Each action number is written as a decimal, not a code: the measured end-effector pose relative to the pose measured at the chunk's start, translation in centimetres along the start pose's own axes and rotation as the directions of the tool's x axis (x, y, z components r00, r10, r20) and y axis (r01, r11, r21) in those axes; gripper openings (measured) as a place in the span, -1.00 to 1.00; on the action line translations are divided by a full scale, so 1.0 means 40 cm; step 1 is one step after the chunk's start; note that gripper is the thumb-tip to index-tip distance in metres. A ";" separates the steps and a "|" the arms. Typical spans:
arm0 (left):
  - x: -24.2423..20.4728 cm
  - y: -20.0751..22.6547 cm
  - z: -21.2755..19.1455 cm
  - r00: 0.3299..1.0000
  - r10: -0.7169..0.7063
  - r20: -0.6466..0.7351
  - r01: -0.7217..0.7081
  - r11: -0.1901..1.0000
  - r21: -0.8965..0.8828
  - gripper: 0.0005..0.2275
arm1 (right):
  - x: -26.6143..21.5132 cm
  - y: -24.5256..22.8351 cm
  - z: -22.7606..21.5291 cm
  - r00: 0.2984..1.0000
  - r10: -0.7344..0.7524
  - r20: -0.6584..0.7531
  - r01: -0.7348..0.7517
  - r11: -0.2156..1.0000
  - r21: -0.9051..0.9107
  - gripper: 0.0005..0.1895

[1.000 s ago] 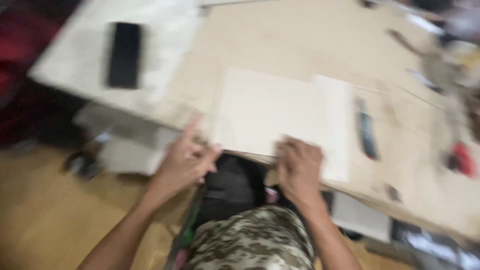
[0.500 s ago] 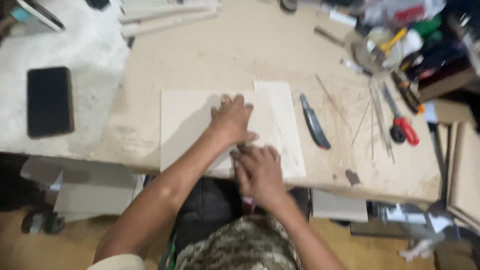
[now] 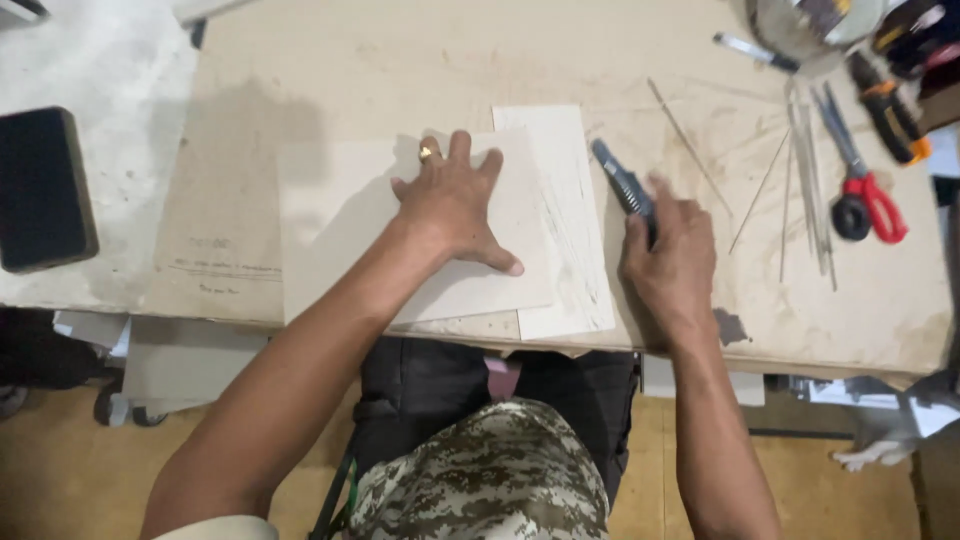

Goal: The person cuts a rectangular piece of cardboard using a utility knife on a cluttered workbench. They then gather a stack of similar cardboard sheets from a drawer and mark the edges of the stack with a pen.

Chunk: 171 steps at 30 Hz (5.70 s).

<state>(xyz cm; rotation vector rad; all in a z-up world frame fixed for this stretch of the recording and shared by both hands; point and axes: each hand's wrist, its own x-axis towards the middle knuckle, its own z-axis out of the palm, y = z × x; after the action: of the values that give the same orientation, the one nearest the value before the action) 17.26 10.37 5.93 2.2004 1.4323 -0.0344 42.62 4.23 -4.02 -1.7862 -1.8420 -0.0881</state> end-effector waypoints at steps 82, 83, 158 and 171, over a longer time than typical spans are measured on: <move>0.048 0.017 -0.002 0.931 -0.260 0.258 0.222 0.960 0.169 0.24 | -0.363 -0.281 -0.189 0.643 0.447 0.622 -0.437 0.881 -0.182 -0.30; 0.047 0.018 -0.004 0.926 -0.265 0.268 0.225 0.960 0.169 0.24 | -0.380 -0.277 -0.182 0.653 0.459 0.603 -0.420 0.882 -0.216 -0.30; 0.030 0.023 -0.008 0.923 -0.266 0.277 0.236 0.962 0.140 0.24 | -0.334 -0.276 -0.216 0.590 0.451 0.670 -0.464 0.868 -0.176 -0.30; 0.035 0.018 -0.021 0.975 -0.091 0.202 0.077 0.994 0.077 0.17 | 0.000 -0.295 -0.077 0.812 0.336 0.477 -0.466 0.866 0.181 -0.42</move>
<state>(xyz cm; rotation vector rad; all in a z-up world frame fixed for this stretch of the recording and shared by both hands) 18.28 11.69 6.57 2.1181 1.4252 -0.3354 32.64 1.67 2.49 -2.0477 -1.5831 0.7674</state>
